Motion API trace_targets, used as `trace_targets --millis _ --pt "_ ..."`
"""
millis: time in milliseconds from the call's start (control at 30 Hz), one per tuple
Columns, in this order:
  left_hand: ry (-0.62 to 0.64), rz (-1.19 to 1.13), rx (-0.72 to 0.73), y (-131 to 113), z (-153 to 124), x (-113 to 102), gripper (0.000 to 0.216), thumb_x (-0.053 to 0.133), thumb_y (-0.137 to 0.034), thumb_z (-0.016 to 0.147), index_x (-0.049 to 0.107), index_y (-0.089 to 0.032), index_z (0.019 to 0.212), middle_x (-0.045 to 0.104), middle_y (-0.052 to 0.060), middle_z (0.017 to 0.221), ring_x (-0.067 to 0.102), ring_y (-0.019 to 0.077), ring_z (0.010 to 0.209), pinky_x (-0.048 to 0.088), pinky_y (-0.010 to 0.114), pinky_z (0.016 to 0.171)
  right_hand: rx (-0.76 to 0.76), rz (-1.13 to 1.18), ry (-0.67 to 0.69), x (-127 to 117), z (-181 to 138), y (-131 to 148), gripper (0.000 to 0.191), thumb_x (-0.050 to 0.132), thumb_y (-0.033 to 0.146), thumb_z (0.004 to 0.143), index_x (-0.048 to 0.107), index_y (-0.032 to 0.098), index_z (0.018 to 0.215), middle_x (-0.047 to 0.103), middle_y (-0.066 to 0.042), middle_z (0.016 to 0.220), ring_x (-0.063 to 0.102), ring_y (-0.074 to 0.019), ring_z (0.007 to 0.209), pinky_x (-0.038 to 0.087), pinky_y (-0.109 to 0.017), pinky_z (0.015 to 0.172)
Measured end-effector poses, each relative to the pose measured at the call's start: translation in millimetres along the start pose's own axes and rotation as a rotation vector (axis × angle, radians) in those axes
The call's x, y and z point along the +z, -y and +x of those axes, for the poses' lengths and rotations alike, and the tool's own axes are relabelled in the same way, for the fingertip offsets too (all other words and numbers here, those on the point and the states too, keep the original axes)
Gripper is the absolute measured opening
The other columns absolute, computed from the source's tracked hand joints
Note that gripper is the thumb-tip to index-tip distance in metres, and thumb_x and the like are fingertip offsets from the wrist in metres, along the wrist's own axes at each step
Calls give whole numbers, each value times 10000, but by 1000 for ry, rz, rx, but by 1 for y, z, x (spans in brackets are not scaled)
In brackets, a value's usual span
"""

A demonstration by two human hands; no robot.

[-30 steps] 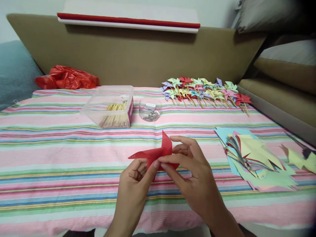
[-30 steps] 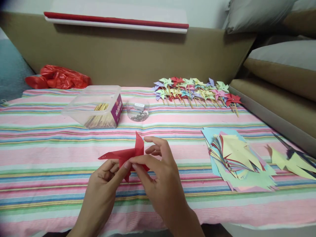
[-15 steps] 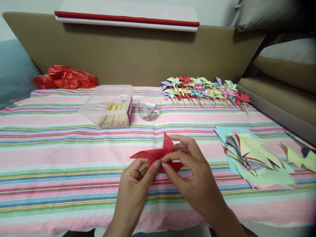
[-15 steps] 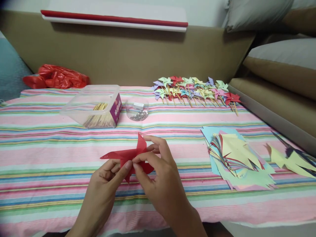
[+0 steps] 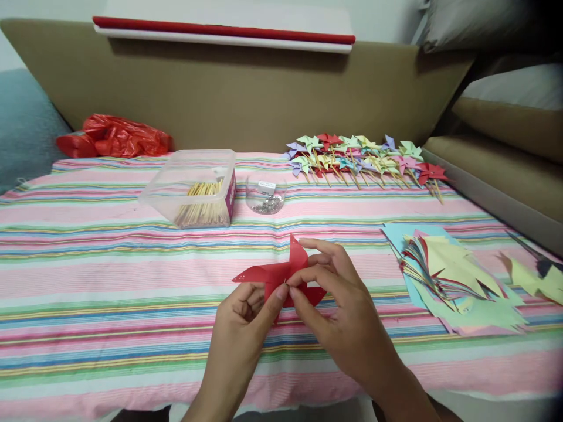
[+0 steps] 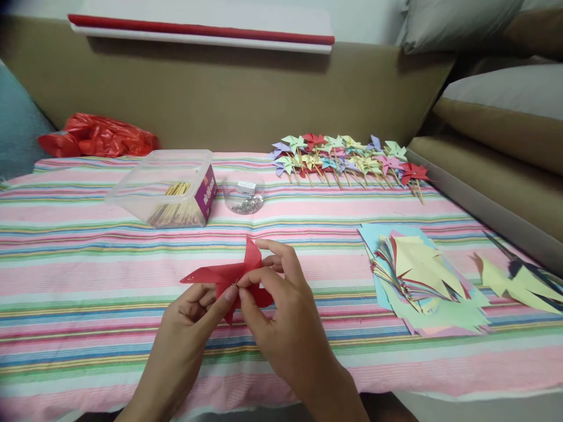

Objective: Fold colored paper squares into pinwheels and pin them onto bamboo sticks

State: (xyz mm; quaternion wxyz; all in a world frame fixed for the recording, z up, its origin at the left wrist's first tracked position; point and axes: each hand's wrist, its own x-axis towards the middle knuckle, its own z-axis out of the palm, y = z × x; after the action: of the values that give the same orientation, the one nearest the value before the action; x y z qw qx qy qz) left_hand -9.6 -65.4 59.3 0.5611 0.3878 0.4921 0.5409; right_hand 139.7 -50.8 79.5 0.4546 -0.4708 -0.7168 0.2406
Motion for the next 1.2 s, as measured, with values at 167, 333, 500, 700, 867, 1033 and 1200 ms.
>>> trace_targets --millis 167,333,500,700,867,1033,1200 --pt "13 -3 -11 2 0 0 202 768 -326 830 643 -194 740 583 -37 658 535 97 637 444 179 599 20 -2 -9 0 0 0 101 603 165 894 685 218 870 505 -94 1315 610 -217 1084 544 -399 936" --pt "-13 0 -7 1 0 3 221 783 -316 807 635 -176 723 639 -15 706 556 107 666 457 189 619 29 16 -1 2 -1 0 117 603 144 884 687 225 875 507 -95 1323 620 -219 1056 560 -406 912" --pt "-64 -2 -23 3 0 3 224 792 -325 793 634 -176 740 637 -15 707 544 109 668 448 193 620 40 31 -23 -4 0 0 104 607 175 892 682 240 862 504 -78 1334 608 -224 1105 536 -427 957" --pt "-136 -145 -89 15 8 3 247 820 -306 764 613 -182 709 652 -31 704 549 99 660 439 183 621 166 22 -189 -4 4 -23 79 602 267 911 668 238 879 559 -98 1220 539 -277 1238 553 -456 927" --pt "-188 -210 -70 20 22 2 209 809 -322 775 654 -185 745 610 -65 631 470 70 564 387 166 546 230 -68 -83 3 4 -34 126 526 246 940 642 208 909 599 -85 1049 636 -216 931 571 -419 819" --pt "-181 -190 -88 16 22 3 212 819 -321 753 658 -183 748 566 -67 586 459 83 546 365 187 519 223 -147 -22 -4 3 -34 141 504 241 961 634 217 914 624 -66 974 622 -204 848 539 -394 773" --pt "-171 -166 -63 15 19 4 230 809 -310 759 628 -177 714 566 -59 611 439 79 540 365 196 522 203 -207 -3 -9 2 -35 139 506 242 958 629 215 898 636 -53 936 608 -197 825 504 -369 735"
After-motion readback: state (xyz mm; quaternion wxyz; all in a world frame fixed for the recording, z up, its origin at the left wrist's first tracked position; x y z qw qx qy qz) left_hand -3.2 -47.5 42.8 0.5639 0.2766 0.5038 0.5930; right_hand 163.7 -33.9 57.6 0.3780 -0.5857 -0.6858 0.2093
